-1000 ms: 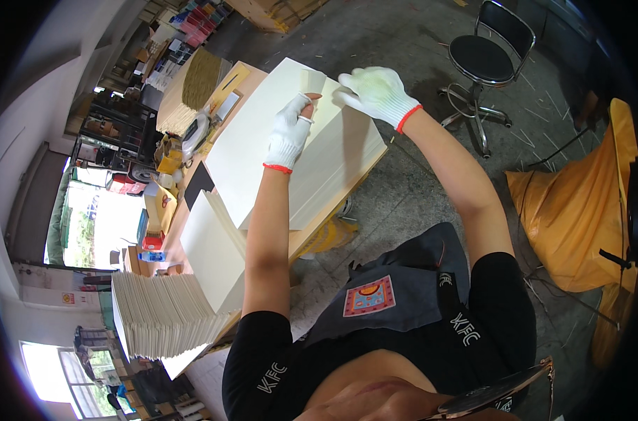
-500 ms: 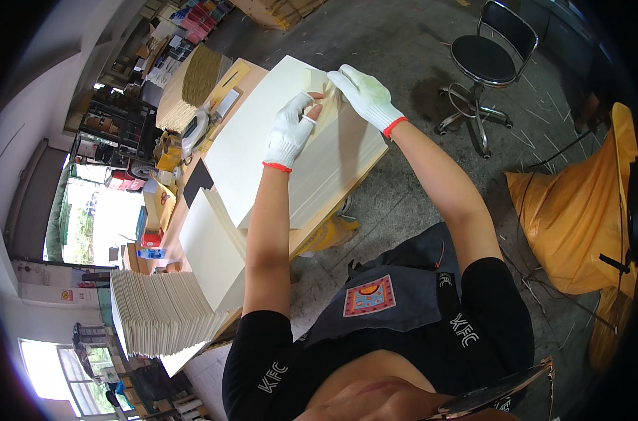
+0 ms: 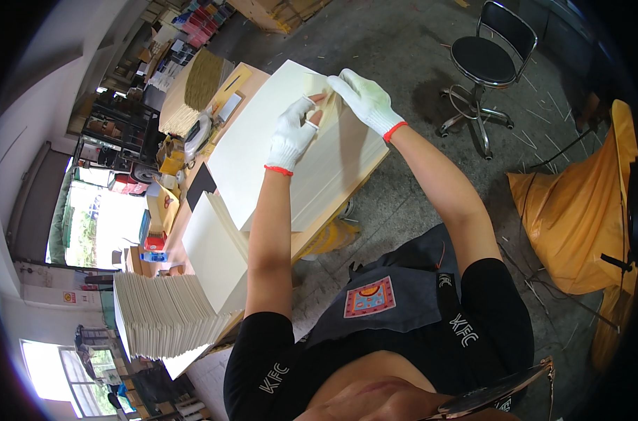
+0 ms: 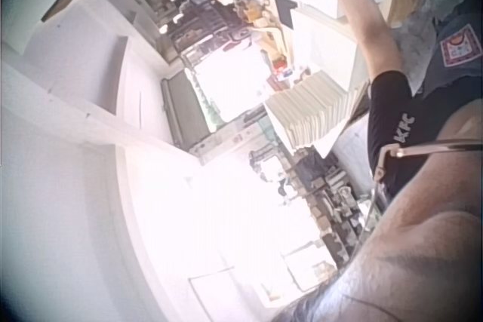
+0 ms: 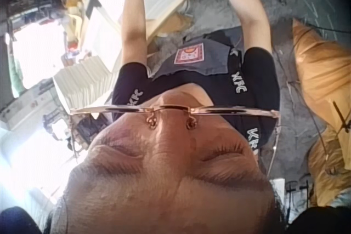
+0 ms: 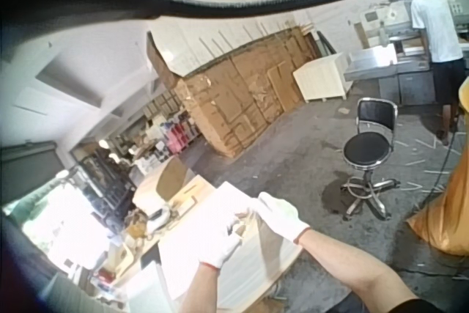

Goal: The person counts paper by flipping through stacks by hand and moving counted sections to new stacks on the table.

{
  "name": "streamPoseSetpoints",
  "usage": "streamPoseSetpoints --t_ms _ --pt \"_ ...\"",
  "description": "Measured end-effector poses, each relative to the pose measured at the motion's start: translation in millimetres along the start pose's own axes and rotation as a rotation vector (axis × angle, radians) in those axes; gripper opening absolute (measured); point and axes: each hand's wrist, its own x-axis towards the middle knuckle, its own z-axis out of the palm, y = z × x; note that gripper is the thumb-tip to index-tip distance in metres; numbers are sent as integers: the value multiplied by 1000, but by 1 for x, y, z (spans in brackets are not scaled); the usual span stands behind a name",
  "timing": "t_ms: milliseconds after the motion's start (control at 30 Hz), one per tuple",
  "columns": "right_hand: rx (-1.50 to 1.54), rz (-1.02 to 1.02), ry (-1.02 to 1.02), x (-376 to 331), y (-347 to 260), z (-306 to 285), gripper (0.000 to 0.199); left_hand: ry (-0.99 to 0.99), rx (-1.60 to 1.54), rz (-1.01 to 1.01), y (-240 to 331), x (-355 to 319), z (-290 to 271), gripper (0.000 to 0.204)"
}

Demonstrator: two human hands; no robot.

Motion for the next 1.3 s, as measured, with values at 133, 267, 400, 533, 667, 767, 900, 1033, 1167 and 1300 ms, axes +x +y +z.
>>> streamPoseSetpoints --t_ms 133,267,400,533,667,767,900,1033,1167,1300 --pt "-63 -60 48 3 1 7 53 89 61 180 -10 0 5 29" --pt "-90 -102 77 4 8 10 51 3 123 139 -11 3 0 28" --pt "-80 -114 67 3 10 11 50 -42 68 -35 12 -2 1 32" --pt "-82 -110 61 4 9 11 49 -26 17 -45 7 -2 0 35" --pt "-82 -93 53 3 9 9 51 -21 30 -2 4 -1 0 37" --pt "-102 -81 46 3 6 8 52 -45 27 -36 9 -2 -2 35" --pt "-65 -59 36 2 3 10 52 114 75 210 -15 1 4 31" --pt "-84 -83 65 4 11 12 51 73 129 208 -16 4 4 29" --pt "-88 -91 62 4 9 11 50 -11 201 69 -5 2 1 35" --pt "-90 -84 57 3 9 11 50 -13 109 20 0 1 1 37"
